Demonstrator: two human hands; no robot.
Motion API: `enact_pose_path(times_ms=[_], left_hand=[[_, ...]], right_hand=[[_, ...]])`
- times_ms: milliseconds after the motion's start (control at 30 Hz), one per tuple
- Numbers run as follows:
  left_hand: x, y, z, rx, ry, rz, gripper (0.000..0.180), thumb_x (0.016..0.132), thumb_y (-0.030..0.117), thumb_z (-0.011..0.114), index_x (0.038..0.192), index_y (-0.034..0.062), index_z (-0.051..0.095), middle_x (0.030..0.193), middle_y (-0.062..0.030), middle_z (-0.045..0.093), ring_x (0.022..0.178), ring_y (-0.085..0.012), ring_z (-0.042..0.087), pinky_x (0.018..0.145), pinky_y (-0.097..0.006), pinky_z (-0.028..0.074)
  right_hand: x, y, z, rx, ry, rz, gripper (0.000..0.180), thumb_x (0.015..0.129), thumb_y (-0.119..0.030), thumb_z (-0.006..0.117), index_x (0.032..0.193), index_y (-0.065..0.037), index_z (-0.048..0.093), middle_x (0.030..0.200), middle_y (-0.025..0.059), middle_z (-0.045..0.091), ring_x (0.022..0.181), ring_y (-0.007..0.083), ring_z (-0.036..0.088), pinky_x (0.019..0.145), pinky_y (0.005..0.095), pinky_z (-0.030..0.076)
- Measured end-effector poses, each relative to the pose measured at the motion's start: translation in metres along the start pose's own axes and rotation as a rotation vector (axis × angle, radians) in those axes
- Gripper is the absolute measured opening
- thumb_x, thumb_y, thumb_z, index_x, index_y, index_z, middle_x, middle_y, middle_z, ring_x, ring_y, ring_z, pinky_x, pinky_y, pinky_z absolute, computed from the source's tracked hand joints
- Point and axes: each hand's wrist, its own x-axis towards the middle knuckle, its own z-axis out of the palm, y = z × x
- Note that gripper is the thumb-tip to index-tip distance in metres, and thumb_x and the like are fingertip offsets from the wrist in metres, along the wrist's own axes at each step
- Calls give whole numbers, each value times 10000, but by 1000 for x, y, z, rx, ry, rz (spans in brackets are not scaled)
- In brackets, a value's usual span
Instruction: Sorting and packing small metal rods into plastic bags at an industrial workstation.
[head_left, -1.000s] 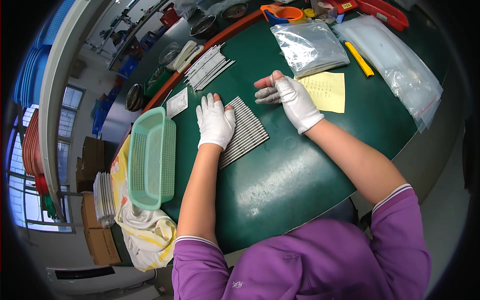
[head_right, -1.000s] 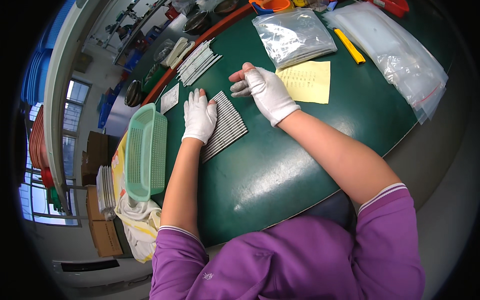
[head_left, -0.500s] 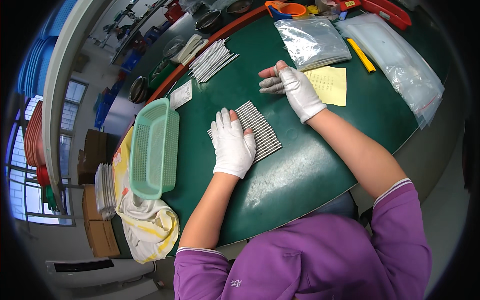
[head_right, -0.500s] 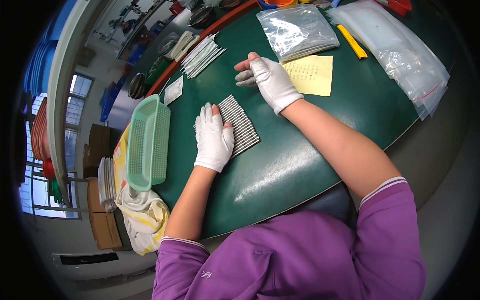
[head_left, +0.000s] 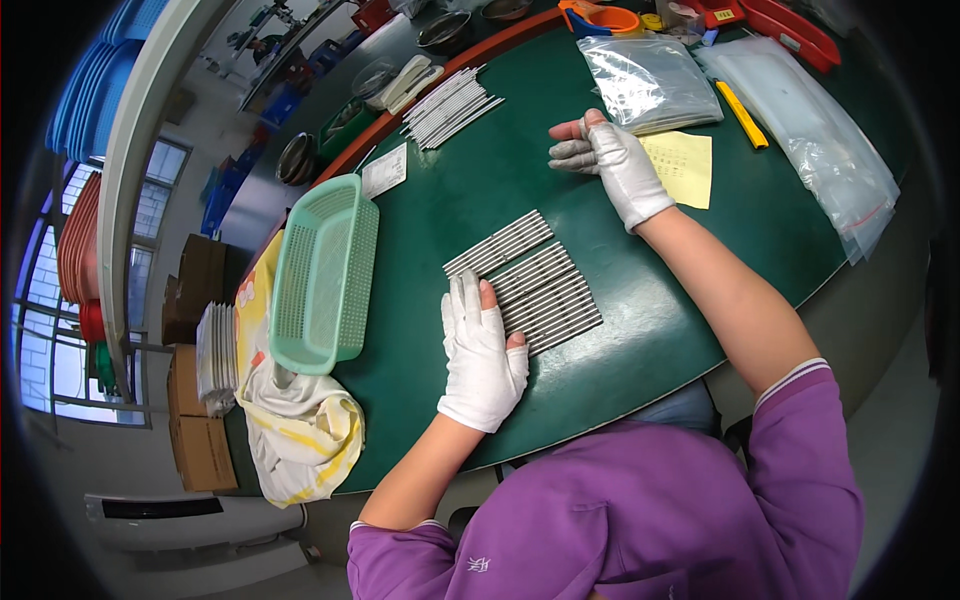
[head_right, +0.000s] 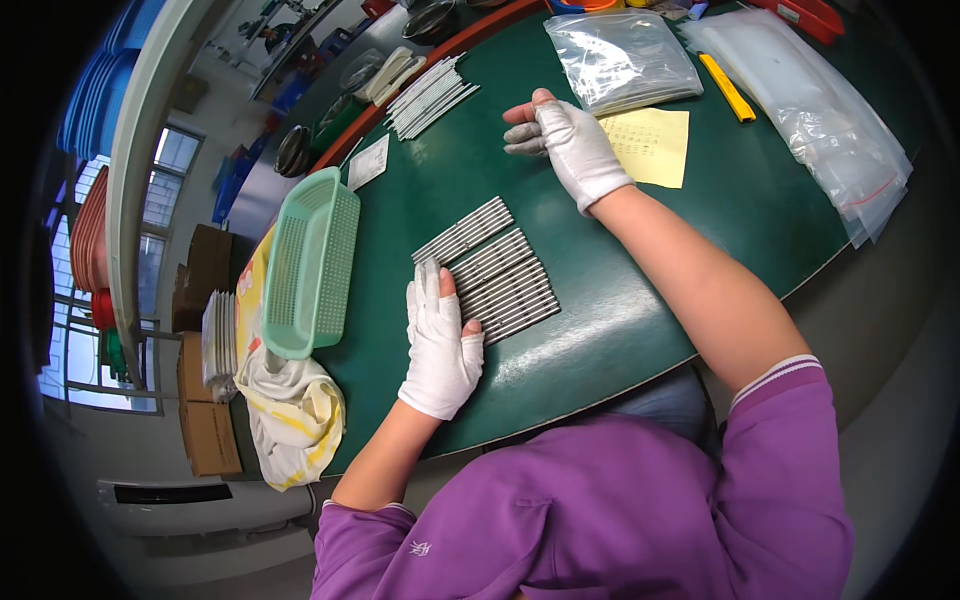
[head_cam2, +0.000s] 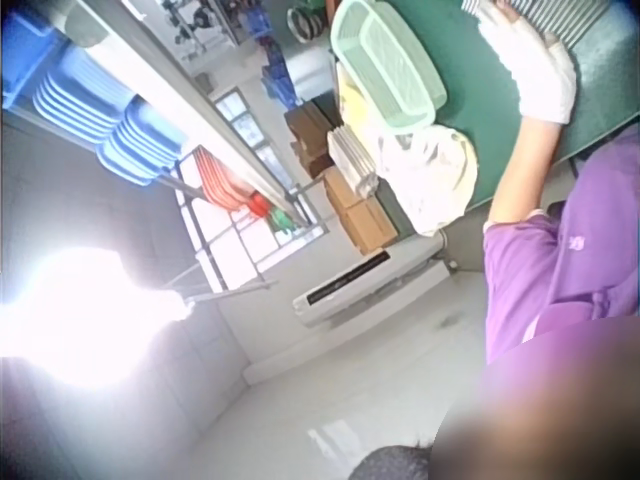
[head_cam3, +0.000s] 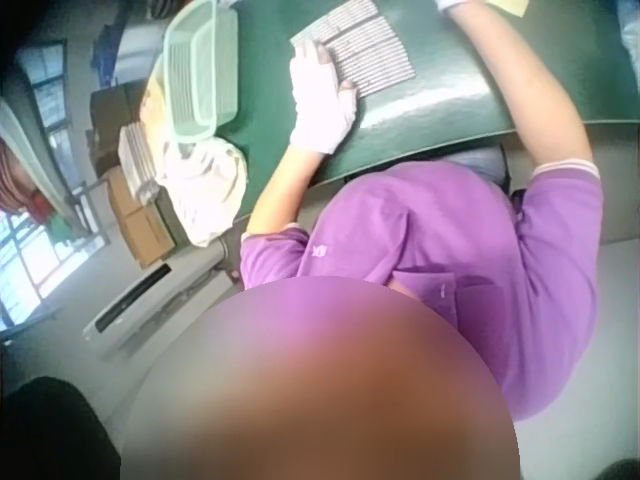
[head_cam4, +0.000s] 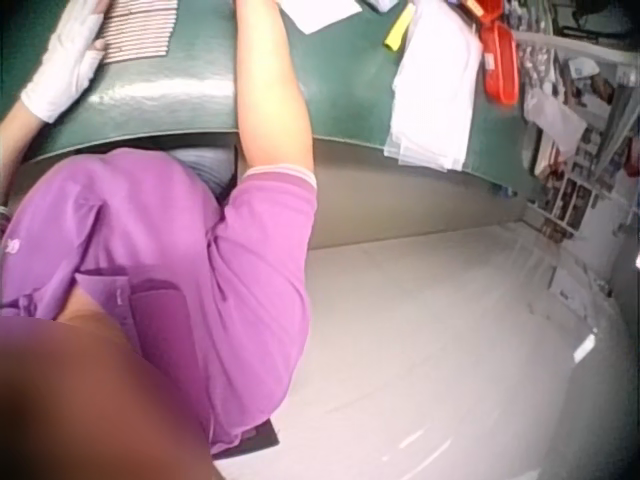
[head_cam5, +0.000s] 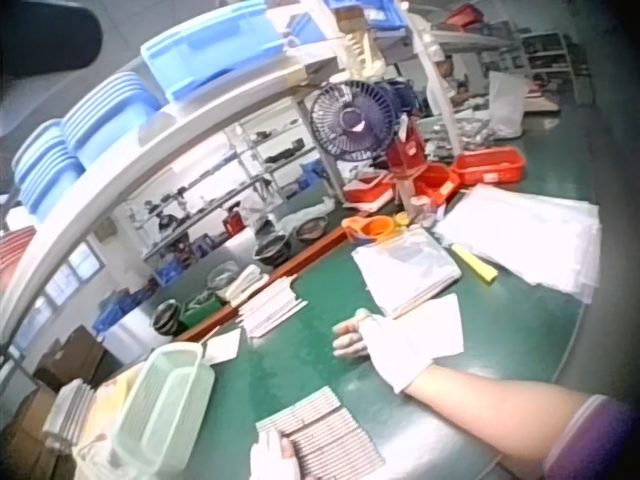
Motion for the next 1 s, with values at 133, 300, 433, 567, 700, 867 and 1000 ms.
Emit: enact_pose_path(times_ms=[133, 300, 433, 567, 700, 867, 1000], left_hand=[[5, -3, 1, 61, -52, -36, 675, 802, 153, 511, 1321, -143, 198, 1371, -348, 213, 1269, -505, 222, 1066, -545, 160], [25, -14, 5, 81, -34, -55, 639, 804, 161, 508, 1284, -164, 239, 1350, -351, 249, 1242, -503, 260, 1057, -532, 187], [40, -38, 19, 132, 16, -78, 602, 818, 179, 494, 1283, -142, 286, 1344, -350, 274, 1257, -490, 257, 1066, -524, 180], [64, -60, 25, 156, 18, -105, 579, 827, 188, 484, 1277, -137, 317, 1342, -332, 303, 1264, -469, 269, 1070, -512, 180], [86, -80, 31, 209, 4, -129, 555, 855, 220, 447, 1277, -126, 344, 1352, -305, 321, 1271, -444, 278, 1075, -492, 184], [105, -96, 34, 227, -25, -154, 555, 873, 249, 419, 1289, -111, 345, 1360, -286, 326, 1275, -436, 278, 1076, -490, 181], [114, -106, 36, 241, -22, -171, 552, 874, 257, 410, 1287, -105, 359, 1362, -277, 333, 1275, -429, 281, 1075, -488, 184]], right_hand=[[-1, 0, 1, -17, -17, -2, 566, 936, -498, 381, 1001, 24, 589, 830, 92, 641, 780, 164, 641, 763, 250, 490], [0, -1, -1, -44, 1, 20, 579, 929, -516, 377, 1007, 16, 592, 837, 96, 641, 793, 166, 642, 770, 253, 487], [-1, -1, -1, -77, -1, 19, 594, 921, -534, 380, 1014, 14, 590, 852, 97, 641, 800, 164, 641, 778, 254, 483], [-1, -1, 0, -79, -10, 18, 601, 919, -540, 378, 1015, 14, 590, 859, 97, 641, 798, 162, 640, 780, 254, 482], [-1, -1, 0, -97, -3, 19, 611, 915, -549, 376, 1016, 14, 592, 852, 94, 641, 797, 160, 640, 781, 252, 479], [-2, -1, -1, -102, -5, 29, 610, 915, -548, 379, 1014, 14, 594, 846, 87, 643, 796, 156, 640, 782, 248, 476], [-3, -2, 0, -120, -43, 39, 627, 910, -568, 362, 1046, 8, 570, 871, 86, 629, 823, 154, 627, 810, 259, 470]])
